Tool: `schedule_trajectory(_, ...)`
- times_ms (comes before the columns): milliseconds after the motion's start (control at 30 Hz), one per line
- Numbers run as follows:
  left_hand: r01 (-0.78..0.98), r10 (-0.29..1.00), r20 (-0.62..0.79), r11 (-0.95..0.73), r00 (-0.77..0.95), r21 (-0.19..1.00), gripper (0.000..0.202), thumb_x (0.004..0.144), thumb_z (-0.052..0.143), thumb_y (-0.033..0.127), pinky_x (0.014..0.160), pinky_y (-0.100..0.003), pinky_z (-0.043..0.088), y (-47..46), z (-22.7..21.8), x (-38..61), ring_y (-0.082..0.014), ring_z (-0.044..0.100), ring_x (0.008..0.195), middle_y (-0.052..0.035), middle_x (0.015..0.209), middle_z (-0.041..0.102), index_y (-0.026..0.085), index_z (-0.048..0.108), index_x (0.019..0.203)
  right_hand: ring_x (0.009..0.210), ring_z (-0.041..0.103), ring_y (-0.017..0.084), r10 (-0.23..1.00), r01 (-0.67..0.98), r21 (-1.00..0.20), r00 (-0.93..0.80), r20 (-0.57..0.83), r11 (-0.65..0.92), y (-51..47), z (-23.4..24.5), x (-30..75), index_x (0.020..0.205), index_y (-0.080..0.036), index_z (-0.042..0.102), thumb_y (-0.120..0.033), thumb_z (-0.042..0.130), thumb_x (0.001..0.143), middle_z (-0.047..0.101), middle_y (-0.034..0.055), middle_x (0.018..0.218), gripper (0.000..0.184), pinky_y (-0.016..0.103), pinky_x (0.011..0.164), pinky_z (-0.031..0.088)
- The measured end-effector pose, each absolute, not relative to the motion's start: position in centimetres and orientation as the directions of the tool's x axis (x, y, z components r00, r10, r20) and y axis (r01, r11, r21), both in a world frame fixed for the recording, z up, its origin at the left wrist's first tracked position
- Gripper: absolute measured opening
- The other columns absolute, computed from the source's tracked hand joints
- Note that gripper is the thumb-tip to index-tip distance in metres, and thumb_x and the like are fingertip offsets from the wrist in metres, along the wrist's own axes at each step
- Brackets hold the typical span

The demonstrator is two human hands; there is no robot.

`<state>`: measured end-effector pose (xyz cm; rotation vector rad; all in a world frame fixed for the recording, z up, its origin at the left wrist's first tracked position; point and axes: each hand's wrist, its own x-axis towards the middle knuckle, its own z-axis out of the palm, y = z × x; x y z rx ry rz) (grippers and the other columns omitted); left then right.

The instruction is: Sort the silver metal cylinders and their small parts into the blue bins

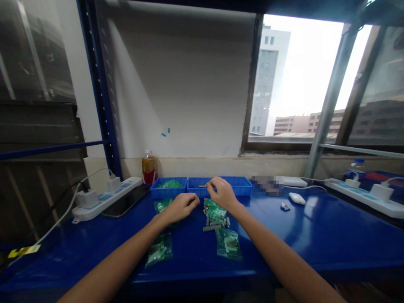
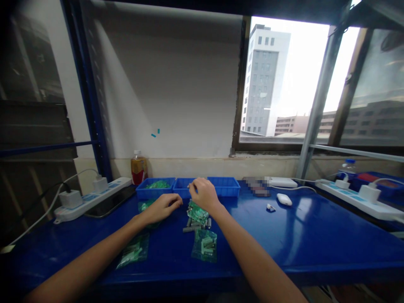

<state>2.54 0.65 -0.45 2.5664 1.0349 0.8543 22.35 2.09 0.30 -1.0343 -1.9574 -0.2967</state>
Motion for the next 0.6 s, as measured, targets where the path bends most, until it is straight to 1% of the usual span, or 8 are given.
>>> schedule_trajectory(67, 0.556, 0.675, 0.396, -0.738, 0.623, 0.384, 0.028, 0.089, 0.044, 0.034, 0.066, -0.024, 0.042, 0.5, -0.6, 2.7, -0.0156, 0.057, 0.07, -0.0036, 0.077, 0.065, 0.016, 0.063, 0.082, 0.069, 0.051, 0.015, 0.551, 0.804, -0.213, -0.164, 0.818, 0.555, 3.2, 0.7, 24.2, 0.066, -0.019, 0.054, -0.024, 0.046, 0.088, 0.057, 0.0034, 0.068, 0.025, 0.026, 0.067, 0.035)
schedule_trajectory(133, 0.544, 0.655, 0.365, -0.754, 0.661, 0.368, 0.025, 0.088, 0.046, 0.034, 0.066, -0.024, 0.043, 0.3, -0.8, 2.8, -0.0153, 0.057, 0.07, -0.004, 0.078, 0.065, 0.016, 0.063, 0.082, 0.067, 0.051, 0.015, 0.569, 0.838, -0.274, -0.051, 0.821, 0.471, 4.3, 0.8, 26.5, 0.068, -0.018, 0.055, -0.026, 0.045, 0.088, 0.056, 0.0029, 0.067, 0.024, 0.026, 0.066, 0.034)
schedule_trajectory(200, 0.528, 0.63, 0.353, -0.775, 0.692, 0.348, 0.022, 0.088, 0.048, 0.032, 0.069, -0.024, 0.044, 0.2, -1.1, 3.0, -0.0157, 0.058, 0.073, -0.0044, 0.081, 0.064, 0.016, 0.062, 0.084, 0.07, 0.052, 0.016, 0.61, 0.873, -0.338, 0.059, 0.79, 0.352, 5.3, 0.7, 28.7, 0.074, -0.018, 0.058, -0.029, 0.047, 0.087, 0.057, 0.0032, 0.069, 0.02, 0.026, 0.066, 0.034)
schedule_trajectory(267, 0.52, 0.606, 0.359, -0.795, 0.71, 0.312, 0.016, 0.087, 0.05, 0.028, 0.074, -0.025, 0.044, 0.2, -1.5, 3.2, -0.0166, 0.059, 0.079, -0.0048, 0.086, 0.064, 0.017, 0.062, 0.088, 0.077, 0.052, 0.018, 0.656, 0.906, -0.361, 0.135, 0.743, 0.223, 6.0, 0.3, 30.7, 0.082, -0.017, 0.06, -0.03, 0.053, 0.083, 0.06, 0.005, 0.077, 0.015, 0.027, 0.067, 0.033)
schedule_trajectory(367, 0.524, 0.575, 0.355, -0.818, 0.737, 0.237, 0.016, 0.086, 0.048, 0.02, 0.082, -0.028, 0.043, 0.3, -1.9, 3.2, -0.018, 0.057, 0.09, -0.0051, 0.095, 0.062, 0.02, 0.06, 0.096, 0.08, 0.051, 0.019, 0.703, 0.923, -0.378, 0.223, 0.676, 0.071, 6.4, -0.1, 32.2, 0.075, -0.018, 0.058, -0.027, 0.053, 0.081, 0.06, 0.0062, 0.082, 0.011, 0.027, 0.065, 0.03)
schedule_trajectory(400, 0.529, 0.572, 0.346, -0.82, 0.744, 0.217, 0.017, 0.086, 0.048, 0.019, 0.083, -0.028, 0.043, 0.3, -1.9, 3.2, -0.0183, 0.057, 0.092, -0.005, 0.097, 0.062, 0.02, 0.06, 0.098, 0.079, 0.05, 0.019, 0.708, 0.922, -0.383, 0.237, 0.665, 0.05, 6.5, -0.2, 32.2, 0.072, -0.018, 0.057, -0.025, 0.051, 0.081, 0.06, 0.0058, 0.08, 0.013, 0.027, 0.064, 0.029)
schedule_trajectory(467, 0.546, 0.575, 0.326, -0.817, 0.75, 0.186, 0.017, 0.085, 0.048, 0.019, 0.083, -0.028, 0.042, 0.3, -1.9, 3.1, -0.0186, 0.056, 0.093, -0.0047, 0.098, 0.061, 0.021, 0.059, 0.098, 0.076, 0.048, 0.018, 0.706, 0.922, -0.38, 0.226, 0.671, 0.067, 6.3, -0.3, 31.6, 0.067, -0.019, 0.054, -0.021, 0.047, 0.082, 0.058, 0.0046, 0.076, 0.016, 0.027, 0.063, 0.027)
schedule_trajectory(600, 0.592, 0.61, 0.304, -0.79, 0.731, 0.161, 0.015, 0.085, 0.049, 0.02, 0.08, -0.03, 0.042, 0.2, -1.7, 3.0, -0.0197, 0.056, 0.092, -0.0046, 0.096, 0.061, 0.021, 0.058, 0.098, 0.071, 0.044, 0.017, 0.676, 0.92, -0.308, 0.069, 0.733, 0.241, 5.5, -0.1, 28.5, 0.063, -0.02, 0.048, -0.016, 0.043, 0.081, 0.055, 0.003, 0.07, 0.019, 0.028, 0.062, 0.025)
